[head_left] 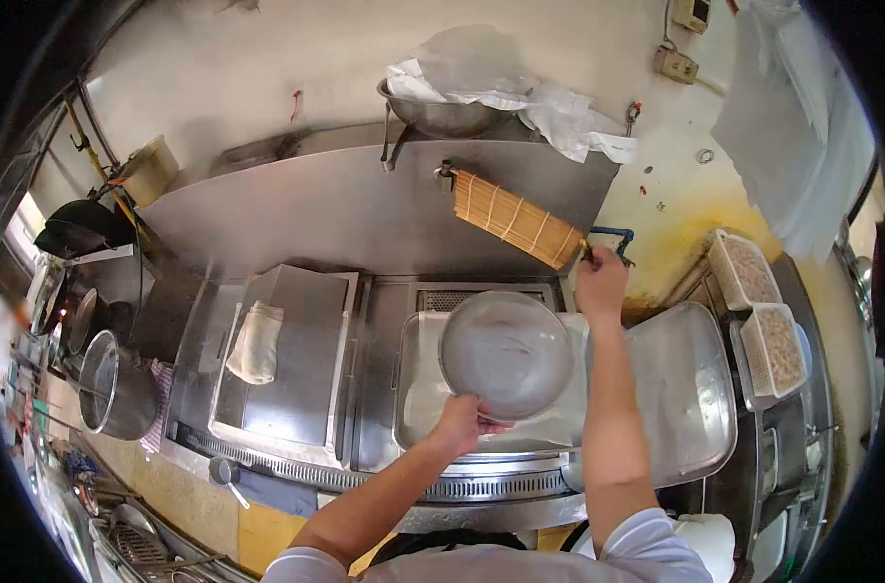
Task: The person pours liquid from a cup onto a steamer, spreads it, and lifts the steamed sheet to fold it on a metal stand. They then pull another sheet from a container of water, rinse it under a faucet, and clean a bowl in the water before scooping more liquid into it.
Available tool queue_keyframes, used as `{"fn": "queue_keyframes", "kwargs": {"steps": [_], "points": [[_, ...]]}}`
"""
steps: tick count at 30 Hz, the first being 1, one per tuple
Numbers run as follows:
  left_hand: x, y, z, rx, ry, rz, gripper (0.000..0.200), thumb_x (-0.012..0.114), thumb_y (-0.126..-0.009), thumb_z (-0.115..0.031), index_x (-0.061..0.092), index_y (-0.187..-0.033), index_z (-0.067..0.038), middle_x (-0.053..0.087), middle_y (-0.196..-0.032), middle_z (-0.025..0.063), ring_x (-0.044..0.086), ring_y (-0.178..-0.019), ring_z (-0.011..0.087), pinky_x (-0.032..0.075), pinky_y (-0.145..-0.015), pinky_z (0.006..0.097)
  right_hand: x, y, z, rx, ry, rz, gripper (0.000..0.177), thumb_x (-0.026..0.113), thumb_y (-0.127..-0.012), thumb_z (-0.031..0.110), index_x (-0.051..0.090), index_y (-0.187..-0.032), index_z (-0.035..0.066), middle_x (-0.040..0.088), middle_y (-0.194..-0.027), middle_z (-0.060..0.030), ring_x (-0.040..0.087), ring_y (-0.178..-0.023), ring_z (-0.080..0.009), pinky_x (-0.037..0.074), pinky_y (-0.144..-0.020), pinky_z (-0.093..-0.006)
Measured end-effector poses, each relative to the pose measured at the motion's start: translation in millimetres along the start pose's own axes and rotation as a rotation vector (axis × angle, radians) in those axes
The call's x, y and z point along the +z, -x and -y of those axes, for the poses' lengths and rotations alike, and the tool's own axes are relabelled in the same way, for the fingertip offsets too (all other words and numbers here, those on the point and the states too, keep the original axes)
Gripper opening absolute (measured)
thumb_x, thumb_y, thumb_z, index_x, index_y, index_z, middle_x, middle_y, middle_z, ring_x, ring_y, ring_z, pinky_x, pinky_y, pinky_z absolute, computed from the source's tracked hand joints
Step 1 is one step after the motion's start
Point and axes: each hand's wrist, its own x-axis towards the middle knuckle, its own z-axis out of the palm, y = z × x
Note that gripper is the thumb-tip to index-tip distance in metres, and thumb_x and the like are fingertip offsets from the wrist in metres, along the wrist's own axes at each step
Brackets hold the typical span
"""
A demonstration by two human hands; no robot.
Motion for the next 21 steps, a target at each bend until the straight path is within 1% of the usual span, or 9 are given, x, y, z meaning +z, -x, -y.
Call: {"fn": "queue_keyframes", "kwargs": {"steps": [3,6,8,11,13,14,17,20,21], "points": [[0,3,-4,0.022,0.005,-0.044,0.041,0.042,-0.088,-0.006,0.047,-0.124,0.014,0.063,-0.105,0.0295,0.072,-0.084,0.0443,0.061,-0.063,0.0423,-30,30,46,0.138,-0.122,0.127,0.016,0.071,-0.082,0.009,0.067,-0.092,-0.002,0.066,-0.082,-0.0168,0.064,-0.07,-0.0304,0.052,-0.066,-0.0396],[-13,4,1,0.07,0.012,-0.082,0.042,0.042,-0.089,-0.006,0.044,-0.125,0.014,0.061,-0.104,0.0289,0.072,-0.083,0.046,0.06,-0.059,0.0426,-51,58,96,0.161,-0.286,0.152,0.018,0.074,-0.082,0.011,0.068,-0.093,-0.002,0.067,-0.083,-0.0163,0.065,-0.067,-0.0268,0.052,-0.064,-0.037],[-27,4,9,0.072,0.043,-0.105,0.041,0.042,-0.089,-0.006,0.043,-0.125,0.014,0.06,-0.105,0.0283,0.071,-0.082,0.0471,0.06,-0.057,0.0433,-59,71,124,0.196,-0.376,0.251,0.022,0.08,-0.08,0.008,0.069,-0.095,-0.004,0.068,-0.081,-0.0148,0.067,-0.071,-0.0176,0.053,-0.064,-0.0322],[-39,14,12,0.062,0.09,-0.152,0.037,0.041,-0.091,-0.006,0.043,-0.123,0.013,0.059,-0.107,0.0273,0.071,-0.083,0.0479,0.06,-0.056,0.0444,-38,105,154,0.107,-0.528,0.302,0.019,0.077,-0.085,0.007,0.069,-0.1,-0.003,0.07,-0.088,-0.0115,0.068,-0.076,-0.0162,0.054,-0.069,-0.0286],[-36,32,9,0.114,0.09,-0.189,0.036,0.04,-0.092,-0.006,0.043,-0.122,0.012,0.058,-0.107,0.0269,0.07,-0.084,0.0478,0.06,-0.056,0.0447,-29,119,166,0.193,-0.77,0.335,0.016,0.072,-0.089,0.004,0.068,-0.102,-0.003,0.069,-0.092,-0.0109,0.069,-0.08,-0.0178,0.055,-0.074,-0.0288],[-43,32,12,0.096,0.097,-0.206,0.036,0.039,-0.092,-0.006,0.043,-0.123,0.012,0.059,-0.107,0.0268,0.07,-0.084,0.0477,0.06,-0.057,0.0446,-26,125,169,0.239,-0.891,0.35,0.015,0.07,-0.09,0.003,0.067,-0.103,-0.004,0.069,-0.093,-0.0106,0.069,-0.082,-0.0186,0.056,-0.076,-0.029],[-69,19,24,0.075,0.12,-0.212,0.037,0.038,-0.093,-0.006,0.044,-0.124,0.012,0.06,-0.109,0.027,0.07,-0.086,0.047,0.06,-0.059,0.0456,-12,149,158,0.768,-1.259,0.442,0.013,0.067,-0.091,-0.003,0.066,-0.103,-0.005,0.068,-0.094,-0.0122,0.069,-0.085,-0.0213,0.057,-0.079,-0.0315],[-78,19,30,0.094,0.133,-0.151,0.036,0.036,-0.094,-0.006,0.046,-0.124,0.011,0.062,-0.11,0.028,0.07,-0.086,0.0461,0.06,-0.062,0.0469,23,173,133,1.037,-1.215,0.735,0.013,0.066,-0.089,-0.005,0.065,-0.102,-0.006,0.068,-0.092,-0.0138,0.068,-0.082,-0.0219,0.057,-0.073,-0.0322],[-76,22,30,0.092,0.132,-0.132,0.036,0.036,-0.093,-0.005,0.045,-0.124,0.011,0.062,-0.111,0.0284,0.07,-0.086,0.0465,0.061,-0.062,0.0462,33,178,127,1.059,-1.204,0.771,0.013,0.066,-0.089,-0.004,0.065,-0.101,-0.006,0.067,-0.09,-0.0134,0.067,-0.079,-0.021,0.056,-0.07,-0.0315]]}}
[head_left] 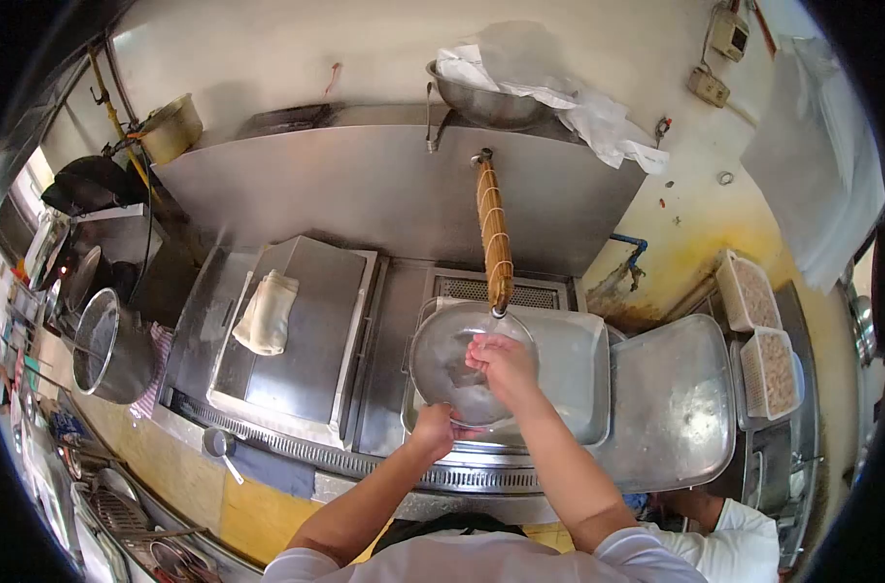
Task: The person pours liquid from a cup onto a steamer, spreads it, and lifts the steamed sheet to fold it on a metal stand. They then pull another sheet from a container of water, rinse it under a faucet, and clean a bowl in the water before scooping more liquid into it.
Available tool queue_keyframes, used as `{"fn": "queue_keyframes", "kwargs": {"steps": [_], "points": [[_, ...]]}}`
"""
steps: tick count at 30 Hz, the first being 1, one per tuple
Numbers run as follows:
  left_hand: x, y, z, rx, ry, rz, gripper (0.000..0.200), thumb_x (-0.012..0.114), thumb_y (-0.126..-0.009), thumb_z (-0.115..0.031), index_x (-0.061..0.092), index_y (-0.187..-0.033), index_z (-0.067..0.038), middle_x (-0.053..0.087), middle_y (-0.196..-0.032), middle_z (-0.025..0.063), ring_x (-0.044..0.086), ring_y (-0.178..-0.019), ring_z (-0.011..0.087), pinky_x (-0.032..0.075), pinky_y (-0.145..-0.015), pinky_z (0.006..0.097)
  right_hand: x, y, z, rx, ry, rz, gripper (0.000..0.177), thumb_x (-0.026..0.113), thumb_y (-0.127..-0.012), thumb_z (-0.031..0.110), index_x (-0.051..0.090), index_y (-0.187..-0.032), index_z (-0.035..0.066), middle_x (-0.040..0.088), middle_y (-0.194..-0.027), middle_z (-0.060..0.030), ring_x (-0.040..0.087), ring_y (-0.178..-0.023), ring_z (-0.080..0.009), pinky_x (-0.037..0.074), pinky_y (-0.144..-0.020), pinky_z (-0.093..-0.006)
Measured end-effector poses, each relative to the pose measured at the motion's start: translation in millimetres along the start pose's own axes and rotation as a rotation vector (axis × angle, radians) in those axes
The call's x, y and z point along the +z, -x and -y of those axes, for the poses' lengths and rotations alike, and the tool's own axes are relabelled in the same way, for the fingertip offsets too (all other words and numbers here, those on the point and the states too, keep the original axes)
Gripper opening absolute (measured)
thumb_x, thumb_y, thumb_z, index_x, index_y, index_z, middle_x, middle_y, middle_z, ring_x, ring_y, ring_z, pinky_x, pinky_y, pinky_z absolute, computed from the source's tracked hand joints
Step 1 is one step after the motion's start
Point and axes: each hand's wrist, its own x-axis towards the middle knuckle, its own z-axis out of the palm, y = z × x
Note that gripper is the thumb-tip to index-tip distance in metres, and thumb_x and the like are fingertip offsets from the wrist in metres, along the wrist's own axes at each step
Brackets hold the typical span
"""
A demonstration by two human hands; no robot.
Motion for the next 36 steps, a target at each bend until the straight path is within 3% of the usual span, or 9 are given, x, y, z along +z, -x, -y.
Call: {"fn": "queue_keyframes", "kwargs": {"steps": [5,8,11,14,17,23,29,31,36], "points": [[1,7,4,-0.042,0.011,-0.005,0.037,0.038,-0.092,-0.005,0.045,-0.124,0.013,0.062,-0.112,0.0293,0.07,-0.085,0.0476,0.061,-0.064,0.0434,-7,-30,-8,0.215,0.16,0.052,0.011,0.069,-0.088,0.001,0.065,-0.096,-0.006,0.064,-0.078,-0.0098,0.059,-0.062,-0.0166,0.046,-0.052,-0.029],[-4,-1,9,-0.041,-0.024,-0.005,0.035,0.038,-0.092,-0.005,0.046,-0.121,0.013,0.062,-0.113,0.0288,0.07,-0.087,0.0482,0.061,-0.067,0.0447,-7,-51,-13,0.188,0.305,-0.012,0.016,0.072,-0.087,0.009,0.065,-0.09,-0.005,0.06,-0.07,-0.0062,0.052,-0.054,-0.0151,0.039,-0.046,-0.0299],[-7,-4,11,-0.032,0.005,0.006,0.034,0.039,-0.091,-0.005,0.046,-0.118,0.014,0.062,-0.11,0.028,0.07,-0.087,0.0492,0.061,-0.068,0.0467,-5,-72,-39,-0.014,0.451,0.107,0.014,0.074,-0.085,0.01,0.067,-0.089,-0.002,0.06,-0.067,-0.0053,0.047,-0.046,-0.0113,0.032,-0.039,-0.0306],[-8,-3,11,-0.014,0.058,0.033,0.037,0.04,-0.09,-0.004,0.043,-0.122,0.016,0.061,-0.108,0.0287,0.069,-0.086,0.0491,0.063,-0.068,0.0479,23,-45,-8,0.074,0.623,0.167,0.009,0.071,-0.084,0.009,0.068,-0.083,0.0,0.062,-0.065,-0.0051,0.048,-0.045,-0.0124,0.036,-0.042,-0.0302],[-4,13,1,0.002,0.038,-0.007,0.038,0.039,-0.091,-0.004,0.043,-0.123,0.016,0.061,-0.109,0.0291,0.069,-0.086,0.0487,0.063,-0.068,0.047,33,-37,-6,0.017,0.834,0.107,0.006,0.069,-0.081,0.007,0.068,-0.083,0.001,0.063,-0.066,-0.0053,0.05,-0.046,-0.0135,0.039,-0.045,-0.0293],[-17,21,0,0.001,0.021,-0.007,0.034,0.043,-0.087,-0.005,0.046,-0.118,0.011,0.06,-0.118,0.0304,0.07,-0.086,0.0494,0.061,-0.065,0.0444,11,-29,-2,-0.177,0.76,0.158,0.008,0.069,-0.077,0.007,0.066,-0.082,0.001,0.064,-0.07,-0.0048,0.058,-0.056,-0.0132,0.044,-0.048,-0.0295],[-18,21,3,0.036,0.023,0.012,0.036,0.042,-0.089,-0.003,0.043,-0.121,0.013,0.061,-0.114,0.0307,0.071,-0.085,0.048,0.06,-0.061,0.0417,6,-35,-4,-0.016,0.484,0.279,0.005,0.06,-0.079,-0.001,0.063,-0.082,0.002,0.063,-0.074,-0.0053,0.058,-0.058,-0.0127,0.048,-0.051,-0.0293],[-21,13,5,0.037,-0.002,0.041,0.036,0.037,-0.094,-0.005,0.039,-0.123,0.016,0.06,-0.111,0.032,0.071,-0.086,0.0469,0.061,-0.065,0.0449,5,-41,-4,0.03,0.56,0.263,0.008,0.057,-0.081,-0.002,0.063,-0.083,0.002,0.063,-0.074,-0.0057,0.059,-0.058,-0.0131,0.048,-0.051,-0.0296],[-14,20,-1,0.003,0.029,0.041,0.036,0.037,-0.093,-0.004,0.041,-0.122,0.017,0.06,-0.114,0.0339,0.07,-0.087,0.0486,0.061,-0.066,0.045,11,-38,3,0.039,0.661,0.241,0.014,0.053,-0.086,-0.001,0.066,-0.092,0.0,0.065,-0.076,-0.007,0.06,-0.059,-0.0136,0.05,-0.053,-0.03]]}}
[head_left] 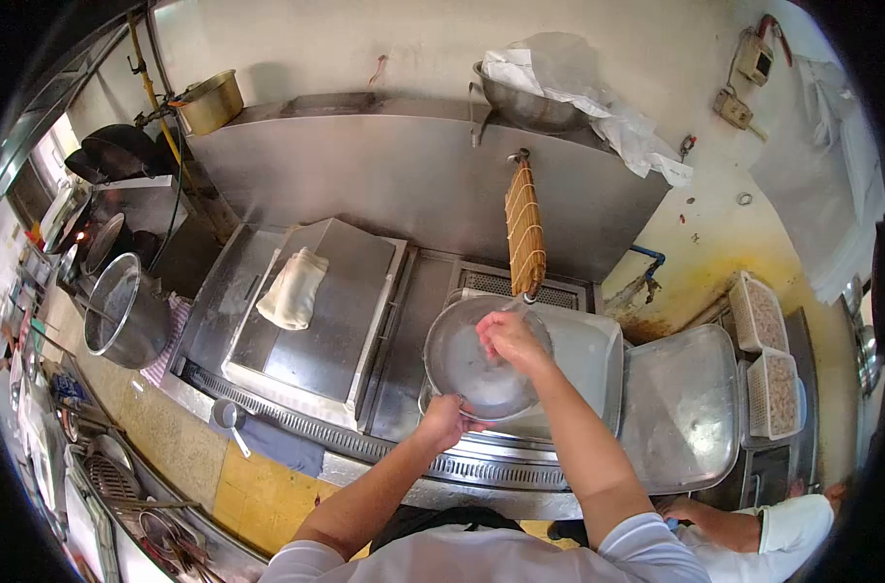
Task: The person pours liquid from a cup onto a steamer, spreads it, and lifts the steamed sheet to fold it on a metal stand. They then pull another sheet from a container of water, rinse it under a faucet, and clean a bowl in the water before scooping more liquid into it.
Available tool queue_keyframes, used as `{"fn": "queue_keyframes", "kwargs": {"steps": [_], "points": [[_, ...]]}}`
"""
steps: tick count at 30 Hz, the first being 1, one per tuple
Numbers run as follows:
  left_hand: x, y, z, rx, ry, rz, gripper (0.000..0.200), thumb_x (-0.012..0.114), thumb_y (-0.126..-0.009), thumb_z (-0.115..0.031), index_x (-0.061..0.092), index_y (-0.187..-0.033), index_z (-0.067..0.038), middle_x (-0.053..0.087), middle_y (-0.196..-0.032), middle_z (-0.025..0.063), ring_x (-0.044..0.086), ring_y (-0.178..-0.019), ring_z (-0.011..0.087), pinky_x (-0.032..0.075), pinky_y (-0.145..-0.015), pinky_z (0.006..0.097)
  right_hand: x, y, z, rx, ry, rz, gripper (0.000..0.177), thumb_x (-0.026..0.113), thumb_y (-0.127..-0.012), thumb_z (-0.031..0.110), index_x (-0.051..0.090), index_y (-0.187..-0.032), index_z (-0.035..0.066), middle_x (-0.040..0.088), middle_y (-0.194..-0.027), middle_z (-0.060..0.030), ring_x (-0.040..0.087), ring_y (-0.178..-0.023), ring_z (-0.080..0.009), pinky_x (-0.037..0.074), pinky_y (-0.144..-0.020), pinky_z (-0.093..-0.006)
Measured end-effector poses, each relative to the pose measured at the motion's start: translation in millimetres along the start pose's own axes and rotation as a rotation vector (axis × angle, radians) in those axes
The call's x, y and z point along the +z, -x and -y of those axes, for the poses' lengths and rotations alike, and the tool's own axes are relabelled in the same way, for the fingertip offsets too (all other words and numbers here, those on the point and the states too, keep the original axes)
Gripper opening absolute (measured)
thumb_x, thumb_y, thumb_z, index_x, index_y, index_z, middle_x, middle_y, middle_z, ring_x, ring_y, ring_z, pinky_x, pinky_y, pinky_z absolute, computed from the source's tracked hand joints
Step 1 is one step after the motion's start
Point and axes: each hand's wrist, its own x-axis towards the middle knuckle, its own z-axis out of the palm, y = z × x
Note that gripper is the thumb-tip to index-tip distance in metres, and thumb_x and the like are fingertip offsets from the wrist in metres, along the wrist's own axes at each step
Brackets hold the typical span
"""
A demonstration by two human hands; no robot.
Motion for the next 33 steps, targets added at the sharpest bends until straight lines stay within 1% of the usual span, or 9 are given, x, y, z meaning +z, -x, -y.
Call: {"fn": "queue_keyframes", "kwargs": {"steps": [5,11,14,17,23,25,28,31,33], "points": [[10,9,-6,0.007,-0.036,-0.034,0.037,0.038,-0.092,-0.003,0.04,-0.123,0.017,0.061,-0.112,0.0332,0.071,-0.086,0.0481,0.061,-0.067,0.0441,0,1,-9,-0.089,-0.05,-0.029,0.017,0.057,-0.088,0.002,0.07,-0.098,-0.001,0.068,-0.078,-0.0073,0.063,-0.063,-0.0138,0.053,-0.057,-0.0305],[7,11,-9,0.024,-0.059,-0.066,0.032,0.037,-0.091,-0.004,0.047,-0.116,0.014,0.061,-0.108,0.0311,0.07,-0.082,0.0469,0.06,-0.059,0.0428,-12,29,-6,-0.48,0.676,-0.334,0.017,0.072,-0.083,0.014,0.074,-0.092,0.0,0.073,-0.08,-0.0111,0.068,-0.07,-0.0271,0.054,-0.069,-0.0383],[-17,-3,-7,-0.009,-0.047,-0.058,0.033,0.039,-0.09,-0.004,0.048,-0.116,0.014,0.062,-0.105,0.0301,0.071,-0.082,0.046,0.06,-0.059,0.0427,-32,37,-19,-0.411,1.034,-0.179,0.029,0.073,-0.083,0.016,0.071,-0.105,-0.001,0.074,-0.093,-0.0174,0.069,-0.08,-0.0367,0.055,-0.075,-0.0409],[-30,-4,-21,-0.069,-0.059,-0.039,0.035,0.044,-0.088,-0.004,0.049,-0.119,0.012,0.063,-0.103,0.0282,0.071,-0.081,0.0449,0.06,-0.06,0.0429,-41,63,-3,-0.751,1.235,-0.666,0.035,0.07,-0.084,0.014,0.067,-0.113,-0.004,0.071,-0.107,-0.0228,0.068,-0.095,-0.0415,0.054,-0.085,-0.0449],[-35,-10,-46,-0.144,-0.29,0.061,0.036,0.047,-0.087,-0.006,0.05,-0.12,0.01,0.065,-0.099,0.0266,0.072,-0.085,0.0443,0.06,-0.063,0.0453,-64,42,-69,0.075,-0.16,-0.395,0.029,0.064,-0.093,0.019,0.065,-0.111,-0.004,0.068,-0.096,-0.0132,0.063,-0.083,-0.0225,0.051,-0.077,-0.037],[-29,-9,-58,-0.115,-0.428,0.047,0.039,0.049,-0.086,-0.006,0.05,-0.122,0.01,0.066,-0.099,0.026,0.071,-0.088,0.0465,0.06,-0.07,0.0497,-63,49,-73,0.041,-0.006,-0.458,0.026,0.062,-0.094,0.017,0.066,-0.109,-0.004,0.067,-0.093,-0.0105,0.06,-0.082,-0.0192,0.049,-0.076,-0.0368],[8,5,-67,0.381,-1.377,-0.524,0.045,0.057,-0.085,-0.008,0.05,-0.126,0.009,0.062,-0.116,0.0298,0.063,-0.111,0.0487,0.054,-0.093,0.0544,-61,53,-81,-0.014,0.052,-0.555,0.022,0.061,-0.095,0.015,0.066,-0.105,-0.004,0.067,-0.088,-0.0107,0.059,-0.079,-0.0187,0.048,-0.074,-0.0375],[17,-7,-65,1.058,-1.94,-0.491,0.056,0.066,-0.085,-0.017,0.049,-0.133,0.006,0.049,-0.137,0.0329,0.045,-0.135,0.0481,0.038,-0.111,0.0552,-55,52,-95,-0.022,0.149,-0.647,0.022,0.06,-0.094,0.015,0.066,-0.103,-0.005,0.068,-0.088,-0.0135,0.06,-0.079,-0.0208,0.048,-0.074,-0.0384],[22,-30,-56,0.973,-2.011,-0.25,0.061,0.067,-0.087,-0.025,0.048,-0.136,0.005,0.041,-0.145,0.032,0.039,-0.138,0.0461,0.034,-0.114,0.055,-51,54,-98,-0.017,0.2,-0.662,0.023,0.06,-0.094,0.014,0.066,-0.103,-0.007,0.068,-0.09,-0.0178,0.062,-0.081,-0.0267,0.049,-0.076,-0.0407]]}}
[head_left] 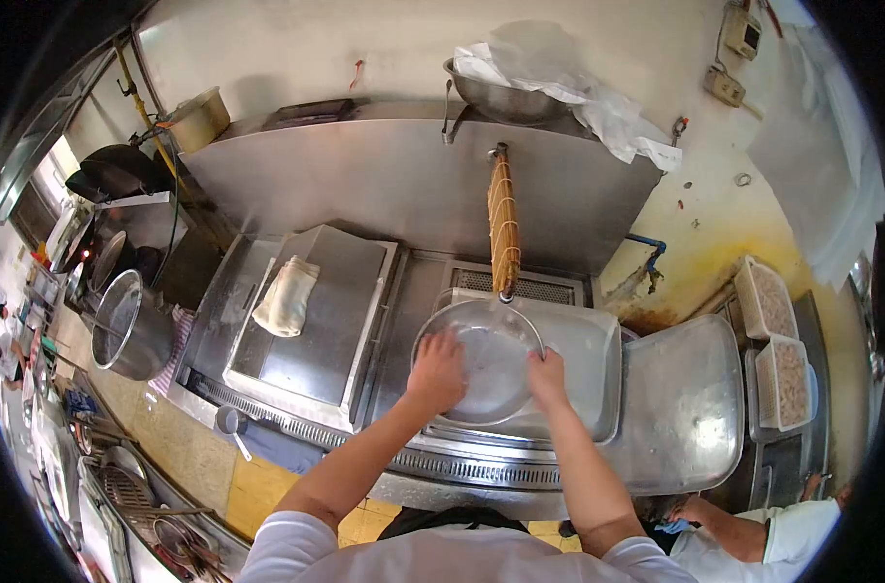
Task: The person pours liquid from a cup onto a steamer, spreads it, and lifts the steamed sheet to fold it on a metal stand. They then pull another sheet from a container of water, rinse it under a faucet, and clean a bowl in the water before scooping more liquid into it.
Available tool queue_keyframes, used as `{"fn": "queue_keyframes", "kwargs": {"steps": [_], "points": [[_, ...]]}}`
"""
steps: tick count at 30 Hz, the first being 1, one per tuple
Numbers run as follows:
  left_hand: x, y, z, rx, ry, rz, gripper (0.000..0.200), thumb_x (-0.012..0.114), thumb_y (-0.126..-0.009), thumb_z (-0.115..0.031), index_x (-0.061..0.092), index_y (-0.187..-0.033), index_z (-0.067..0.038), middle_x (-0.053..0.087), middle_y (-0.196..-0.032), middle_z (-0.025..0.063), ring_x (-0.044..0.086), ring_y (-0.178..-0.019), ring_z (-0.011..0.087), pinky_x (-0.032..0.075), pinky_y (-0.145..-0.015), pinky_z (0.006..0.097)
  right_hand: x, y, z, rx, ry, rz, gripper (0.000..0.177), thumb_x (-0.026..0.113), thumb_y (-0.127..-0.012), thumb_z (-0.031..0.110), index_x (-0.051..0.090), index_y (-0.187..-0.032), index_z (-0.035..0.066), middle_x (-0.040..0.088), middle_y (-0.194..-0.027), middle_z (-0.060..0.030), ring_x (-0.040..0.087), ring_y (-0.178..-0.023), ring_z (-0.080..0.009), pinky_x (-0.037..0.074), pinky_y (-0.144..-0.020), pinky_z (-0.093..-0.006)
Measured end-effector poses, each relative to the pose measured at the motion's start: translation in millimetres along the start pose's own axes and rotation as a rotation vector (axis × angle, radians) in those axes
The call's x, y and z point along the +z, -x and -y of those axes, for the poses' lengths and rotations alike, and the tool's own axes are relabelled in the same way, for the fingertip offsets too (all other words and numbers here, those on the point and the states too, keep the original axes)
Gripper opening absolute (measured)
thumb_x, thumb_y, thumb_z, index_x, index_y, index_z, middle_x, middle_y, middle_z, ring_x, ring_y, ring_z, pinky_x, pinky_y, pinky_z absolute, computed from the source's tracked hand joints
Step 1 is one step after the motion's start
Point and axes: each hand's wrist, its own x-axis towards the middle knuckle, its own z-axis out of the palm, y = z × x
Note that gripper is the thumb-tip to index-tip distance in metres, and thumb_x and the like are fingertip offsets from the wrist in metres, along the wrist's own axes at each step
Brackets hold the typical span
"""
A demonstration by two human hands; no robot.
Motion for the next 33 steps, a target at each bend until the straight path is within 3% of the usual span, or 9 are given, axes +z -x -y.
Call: {"fn": "queue_keyframes", "kwargs": {"steps": [2,5,14,19,22,25,28,32,33], "points": [[22,-18,-11,0.043,-0.002,0.016,0.063,0.067,-0.088,-0.031,0.049,-0.137,0.005,0.038,-0.149,0.0307,0.038,-0.138,0.0446,0.033,-0.114,0.0541,-1,9,14,-0.007,-0.008,0.031,0.025,0.059,-0.094,0.013,0.065,-0.103,-0.009,0.07,-0.093,-0.0245,0.066,-0.085,-0.0371,0.05,-0.08,-0.045],[43,-37,-29,0.009,-0.013,-0.079,0.056,0.066,-0.09,-0.032,0.055,-0.13,0.005,0.042,-0.148,0.0277,0.042,-0.135,0.043,0.036,-0.113,0.0512,5,21,28,-0.022,-0.145,-0.069,0.022,0.059,-0.093,0.011,0.065,-0.102,-0.008,0.069,-0.093,-0.0248,0.066,-0.084,-0.0367,0.05,-0.079,-0.0445],[68,-61,-18,-0.237,0.568,0.054,0.024,0.059,-0.092,-0.02,0.07,-0.11,-0.007,0.068,-0.107,0.0257,0.066,-0.102,0.0431,0.053,-0.087,0.0516,10,19,15,0.08,-0.292,-0.027,0.023,0.059,-0.092,0.009,0.065,-0.106,-0.008,0.068,-0.09,-0.0164,0.062,-0.078,-0.0242,0.049,-0.071,-0.0398],[-11,-44,-44,-0.391,0.332,0.291,0.025,0.062,-0.089,-0.02,0.071,-0.109,-0.009,0.071,-0.095,0.0209,0.069,-0.092,0.041,0.055,-0.083,0.0518,4,19,11,0.066,-0.186,-0.023,0.021,0.058,-0.093,0.009,0.063,-0.105,-0.008,0.067,-0.091,-0.0169,0.061,-0.08,-0.0237,0.048,-0.072,-0.0399],[-2,-25,-6,-0.077,0.107,0.051,0.027,0.065,-0.089,-0.023,0.069,-0.108,-0.005,0.069,-0.089,0.0186,0.067,-0.087,0.0403,0.055,-0.081,0.0494,-5,24,26,0.111,-0.197,-0.023,0.021,0.057,-0.094,0.01,0.063,-0.105,-0.008,0.067,-0.093,-0.0183,0.062,-0.084,-0.0243,0.048,-0.074,-0.0407],[-23,-4,14,-0.095,0.098,-0.583,0.035,0.07,-0.088,-0.027,0.065,-0.112,-0.002,0.067,-0.091,0.0162,0.065,-0.086,0.0379,0.054,-0.08,0.0451,-8,20,12,0.125,-0.252,-0.001,0.023,0.057,-0.094,0.009,0.063,-0.107,-0.008,0.067,-0.093,-0.018,0.061,-0.084,-0.0237,0.048,-0.075,-0.0402],[-11,14,26,-0.748,0.611,-0.24,0.039,0.07,-0.092,-0.027,0.06,-0.12,-0.001,0.067,-0.105,0.0161,0.066,-0.093,0.0336,0.053,-0.082,0.044,-4,18,6,0.117,-0.311,-0.002,0.024,0.057,-0.094,0.009,0.063,-0.109,-0.009,0.067,-0.096,-0.0178,0.061,-0.086,-0.0229,0.048,-0.077,-0.0391],[14,28,39,-0.942,2.042,0.195,0.056,0.056,-0.102,-0.046,0.054,-0.132,0.002,0.067,-0.12,0.0158,0.067,-0.099,0.0262,0.054,-0.083,0.0444,6,10,-10,0.104,-0.415,0.063,0.025,0.057,-0.092,0.008,0.062,-0.111,-0.008,0.068,-0.1,-0.0213,0.063,-0.089,-0.0268,0.049,-0.083,-0.0386],[45,29,48,-0.89,1.943,0.158,0.065,0.052,-0.102,-0.055,0.051,-0.135,0.002,0.067,-0.116,0.0155,0.068,-0.098,0.0258,0.056,-0.079,0.0425,6,11,-6,0.006,-0.185,-0.02,0.024,0.057,-0.092,0.007,0.062,-0.111,-0.008,0.068,-0.1,-0.0214,0.063,-0.09,-0.0258,0.05,-0.084,-0.0385]]}}
